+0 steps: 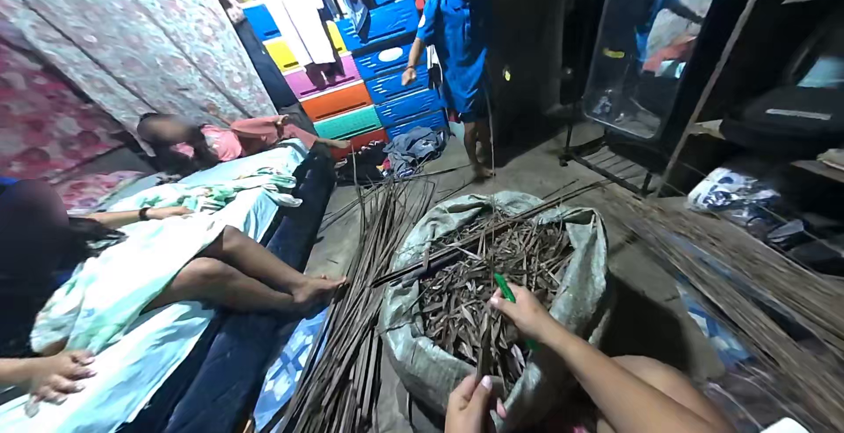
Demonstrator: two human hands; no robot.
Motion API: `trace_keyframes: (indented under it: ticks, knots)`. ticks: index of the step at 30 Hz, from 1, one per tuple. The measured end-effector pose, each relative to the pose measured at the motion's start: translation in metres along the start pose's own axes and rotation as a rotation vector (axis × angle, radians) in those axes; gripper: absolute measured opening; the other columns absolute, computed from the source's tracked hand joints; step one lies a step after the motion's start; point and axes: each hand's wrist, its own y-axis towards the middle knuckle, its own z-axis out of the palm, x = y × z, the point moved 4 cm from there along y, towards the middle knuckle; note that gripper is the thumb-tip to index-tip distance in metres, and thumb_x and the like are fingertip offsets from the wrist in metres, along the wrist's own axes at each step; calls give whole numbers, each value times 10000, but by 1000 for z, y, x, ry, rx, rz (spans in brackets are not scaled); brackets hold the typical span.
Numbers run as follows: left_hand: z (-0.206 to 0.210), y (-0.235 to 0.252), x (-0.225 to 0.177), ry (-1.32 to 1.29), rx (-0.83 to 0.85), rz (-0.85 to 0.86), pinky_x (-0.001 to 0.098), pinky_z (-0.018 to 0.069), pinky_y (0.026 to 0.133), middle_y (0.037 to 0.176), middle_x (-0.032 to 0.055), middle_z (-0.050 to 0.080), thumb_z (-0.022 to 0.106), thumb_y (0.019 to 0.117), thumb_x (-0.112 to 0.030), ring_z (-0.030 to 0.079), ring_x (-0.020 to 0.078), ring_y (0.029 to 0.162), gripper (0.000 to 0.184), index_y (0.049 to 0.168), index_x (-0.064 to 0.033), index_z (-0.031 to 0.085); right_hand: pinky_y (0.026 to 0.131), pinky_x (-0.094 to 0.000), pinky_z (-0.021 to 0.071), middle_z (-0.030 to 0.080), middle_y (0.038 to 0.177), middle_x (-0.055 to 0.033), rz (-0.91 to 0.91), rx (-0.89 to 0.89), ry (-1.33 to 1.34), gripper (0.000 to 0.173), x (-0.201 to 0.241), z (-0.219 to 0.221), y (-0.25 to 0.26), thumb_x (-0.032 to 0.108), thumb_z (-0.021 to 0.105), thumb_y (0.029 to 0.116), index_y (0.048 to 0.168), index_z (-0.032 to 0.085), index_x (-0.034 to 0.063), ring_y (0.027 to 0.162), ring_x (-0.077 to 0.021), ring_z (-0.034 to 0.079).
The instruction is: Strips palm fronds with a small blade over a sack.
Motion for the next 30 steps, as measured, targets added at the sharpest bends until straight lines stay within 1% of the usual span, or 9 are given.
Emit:
trace_keyframes:
  ticks: [3, 6, 12, 16, 18, 20, 22, 25, 30]
  knots:
    - [-1, 2, 4, 28, 10, 7, 159, 374, 413, 685, 4, 665, 407, 1081, -76, 447, -13, 428, 257, 1137, 61, 618, 814, -412, 491, 628, 969, -171, -27, -3, -130, 268, 4, 0, -2, 168, 559, 1073, 1205, 620, -58, 839, -228, 580]
    - [-3, 3, 9, 33, 21, 0, 166, 371, 418, 695, 6, 663, 408, 1086, -91, 452, -7, 439, 268, 1164, 61, 615, 894, -489, 505, 667, 1030, -232, -60, -23, -249, 285, 4, 3, -3, 164, 537, 1075, 1222, 634, -60, 933, -318, 641]
    - [-11, 4, 12, 139, -31, -17, 190, 404, 463, 701, -3, 661, 432, 1089, -116, 490, 8, 479, 276, 1144, 50, 646, 837, -549, 511, 663, 946, -218, -55, -31, -375, 318, 1, 12, -11, 252, 512, 1082, 1201, 632, -17, 880, -352, 651]
    - [-24, 20, 15, 446, -165, 19, 345, 520, 643, 809, 68, 689, 474, 1092, -218, 599, 134, 639, 346, 1255, 7, 681, 873, -603, 511, 684, 1010, -227, 47, 156, -589, 354, -1, 26, -30, 326, 515, 1070, 1213, 622, 20, 972, -392, 674]
    - [-26, 28, 6, 575, -181, -19, 492, 546, 882, 1026, 184, 732, 459, 1105, -247, 700, 285, 910, 396, 1382, -19, 626, 938, -622, 512, 690, 1129, -243, 125, 251, -692, 393, 3, 38, -44, 327, 510, 1076, 1346, 557, 45, 1084, -414, 677]
    - [-22, 35, -9, 664, -177, -63, 539, 515, 969, 1150, 229, 713, 418, 1111, -239, 694, 349, 1051, 432, 1463, -31, 558, 963, -620, 506, 679, 1199, -243, 134, 310, -765, 411, 11, 47, -56, 297, 482, 1088, 1429, 494, 69, 1135, -418, 667]
    - [-18, 41, -23, 727, -196, -87, 554, 517, 924, 1098, 219, 706, 402, 1092, -202, 684, 355, 1026, 396, 1387, -30, 604, 962, -618, 512, 675, 1230, -237, 109, 322, -833, 410, 18, 51, -64, 275, 451, 1096, 1454, 480, 78, 1151, -417, 667]
    - [-17, 54, -31, 788, -175, -116, 552, 503, 1002, 1233, 205, 697, 379, 1092, -173, 673, 354, 1144, 471, 1551, -117, 468, 965, -596, 526, 678, 1256, -221, 134, 291, -953, 420, 18, 53, -66, 287, 399, 1110, 1476, 475, 93, 1163, -407, 673]
    - [-22, 63, -13, 760, -200, -139, 553, 502, 1009, 1219, 212, 702, 378, 1100, -195, 674, 362, 1148, 444, 1509, -99, 522, 937, -582, 546, 690, 1227, -223, 193, 225, -1033, 383, 3, 67, -54, 279, 406, 1114, 1418, 515, 74, 1152, -409, 683]
